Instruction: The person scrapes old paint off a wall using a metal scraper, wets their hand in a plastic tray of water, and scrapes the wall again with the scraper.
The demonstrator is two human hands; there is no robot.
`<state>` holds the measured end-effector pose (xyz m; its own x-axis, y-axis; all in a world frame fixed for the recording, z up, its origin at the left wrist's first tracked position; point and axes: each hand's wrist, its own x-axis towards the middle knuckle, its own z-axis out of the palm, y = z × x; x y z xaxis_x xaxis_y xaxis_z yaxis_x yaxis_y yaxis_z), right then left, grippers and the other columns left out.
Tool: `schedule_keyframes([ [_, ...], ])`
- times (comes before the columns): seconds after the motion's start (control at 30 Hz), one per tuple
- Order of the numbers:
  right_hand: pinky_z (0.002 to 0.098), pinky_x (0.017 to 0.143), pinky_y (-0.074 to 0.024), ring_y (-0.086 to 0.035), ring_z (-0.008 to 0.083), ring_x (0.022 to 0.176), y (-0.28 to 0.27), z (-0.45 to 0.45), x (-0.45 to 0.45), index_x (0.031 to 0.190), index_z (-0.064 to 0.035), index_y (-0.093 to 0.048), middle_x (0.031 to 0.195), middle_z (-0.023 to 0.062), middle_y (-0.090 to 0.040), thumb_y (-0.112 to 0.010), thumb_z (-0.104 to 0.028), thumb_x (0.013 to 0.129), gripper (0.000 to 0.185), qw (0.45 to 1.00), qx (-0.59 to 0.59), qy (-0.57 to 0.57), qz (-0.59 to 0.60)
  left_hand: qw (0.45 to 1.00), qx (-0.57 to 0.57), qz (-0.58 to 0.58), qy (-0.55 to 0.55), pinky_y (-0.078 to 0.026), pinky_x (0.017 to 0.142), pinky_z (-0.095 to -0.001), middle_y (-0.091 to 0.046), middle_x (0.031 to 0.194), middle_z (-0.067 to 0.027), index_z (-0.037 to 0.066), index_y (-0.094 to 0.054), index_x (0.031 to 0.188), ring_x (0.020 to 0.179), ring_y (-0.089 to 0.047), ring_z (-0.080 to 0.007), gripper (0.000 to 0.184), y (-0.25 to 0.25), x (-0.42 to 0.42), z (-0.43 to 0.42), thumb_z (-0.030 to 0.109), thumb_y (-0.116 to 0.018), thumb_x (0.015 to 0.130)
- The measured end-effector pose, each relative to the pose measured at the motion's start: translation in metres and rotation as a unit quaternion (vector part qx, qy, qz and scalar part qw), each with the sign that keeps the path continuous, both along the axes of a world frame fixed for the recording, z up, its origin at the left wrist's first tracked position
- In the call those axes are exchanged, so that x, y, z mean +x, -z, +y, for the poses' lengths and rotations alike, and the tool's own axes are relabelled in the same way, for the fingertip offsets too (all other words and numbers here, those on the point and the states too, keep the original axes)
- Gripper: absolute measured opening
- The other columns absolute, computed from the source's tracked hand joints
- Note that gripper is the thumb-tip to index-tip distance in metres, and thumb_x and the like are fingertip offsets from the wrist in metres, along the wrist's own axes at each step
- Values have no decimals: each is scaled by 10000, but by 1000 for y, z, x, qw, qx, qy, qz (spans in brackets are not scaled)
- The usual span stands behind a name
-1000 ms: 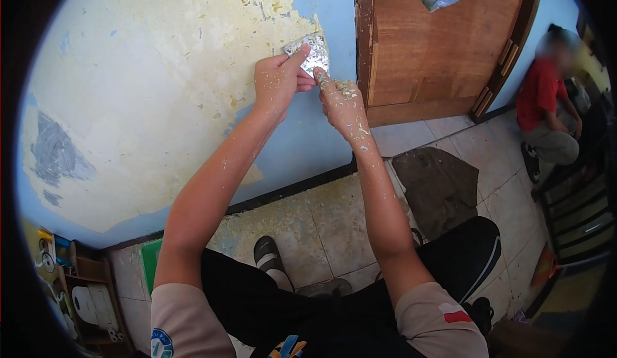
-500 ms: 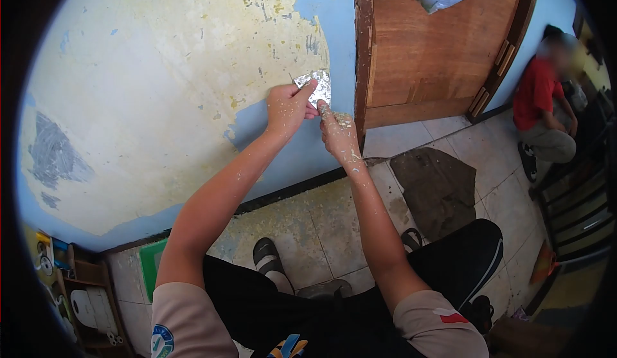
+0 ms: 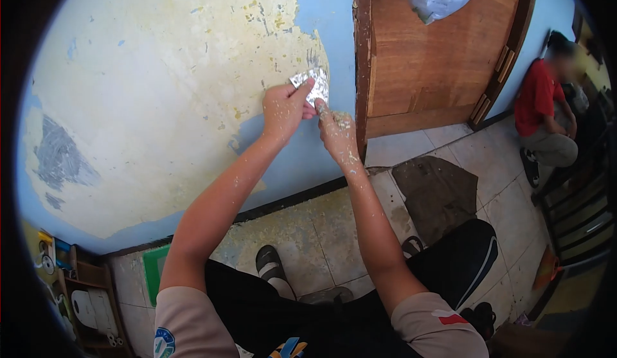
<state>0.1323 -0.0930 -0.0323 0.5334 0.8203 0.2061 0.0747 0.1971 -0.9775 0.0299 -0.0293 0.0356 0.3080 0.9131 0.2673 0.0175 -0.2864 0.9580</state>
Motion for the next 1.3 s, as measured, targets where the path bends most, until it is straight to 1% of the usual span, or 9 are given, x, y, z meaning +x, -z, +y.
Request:
schedule_keyframes([
  [0.07,292,428,-317,-430,86,458,25,6,-4,605,-52,-567,525,-6,-488,-657,-468,977,566,999,22,30,-7,999,-26,26,-4,-537,478,-258,-654,619,-109,-61,-672,693,523,-666,-150,454,15,0,-1,310,-730,950],
  [0.27,275,379,-263,-377,73,421,32,8,-1,607,-100,-508,524,-37,-435,-646,-466,986,545,995,17,-32,98,999,17,50,5,-538,473,-265,-654,606,-111,-70,-676,695,518,-670,-153,447,16,4,1,295,-731,946],
  [0.37,323,427,-345,-446,111,446,17,4,-2,580,-37,-519,506,10,-468,-633,-456,996,602,992,-33,-45,116,998,18,58,-1,-536,471,-265,-655,608,-110,-74,-679,701,515,-668,-151,441,12,3,4,289,-730,945],
  [0.47,304,413,-327,-431,98,440,-4,-4,3,582,-47,-520,506,-7,-456,-637,-459,993,593,989,-41,-68,127,1000,3,26,-7,-538,476,-264,-655,609,-112,-72,-682,705,524,-671,-151,439,0,6,-2,292,-730,946],
  [0.5,258,355,-237,-365,67,414,-12,-3,2,642,-109,-501,540,-48,-419,-645,-489,980,529,991,-30,-64,117,1000,2,27,-7,-538,476,-264,-655,609,-112,-72,-682,705,524,-671,-151,439,-7,5,-1,292,-730,946],
  [0.67,251,377,-264,-379,69,439,-39,-1,3,650,-91,-521,552,-40,-437,-650,-513,969,545,997,-26,-43,61,1000,-2,-9,0,-533,499,-251,-652,643,-99,-19,-672,706,529,-654,-149,434,-31,2,0,341,-744,938],
  [0.93,261,372,-257,-380,68,436,-16,1,0,634,-109,-506,545,-45,-431,-664,-519,956,545,996,-23,-40,80,999,7,37,13,-555,491,-262,-672,638,-117,-82,-702,759,562,-705,-171,423,-18,-2,0,294,-719,951],
  [1.13,254,357,-230,-346,62,416,-87,-6,2,631,-115,-477,533,-52,-402,-672,-514,950,546,992,-55,-67,87,998,59,0,-4,-554,485,-267,-681,641,-143,-81,-664,700,558,-706,-172,443,-65,0,1,278,-712,956],
  [1.3,275,372,-265,-375,82,416,-81,-24,3,625,-91,-496,522,-38,-421,-671,-490,953,545,991,-60,-76,94,999,41,34,0,-548,497,-256,-663,649,-134,-34,-642,697,537,-683,-175,440,-60,-4,-5,320,-734,942],
])
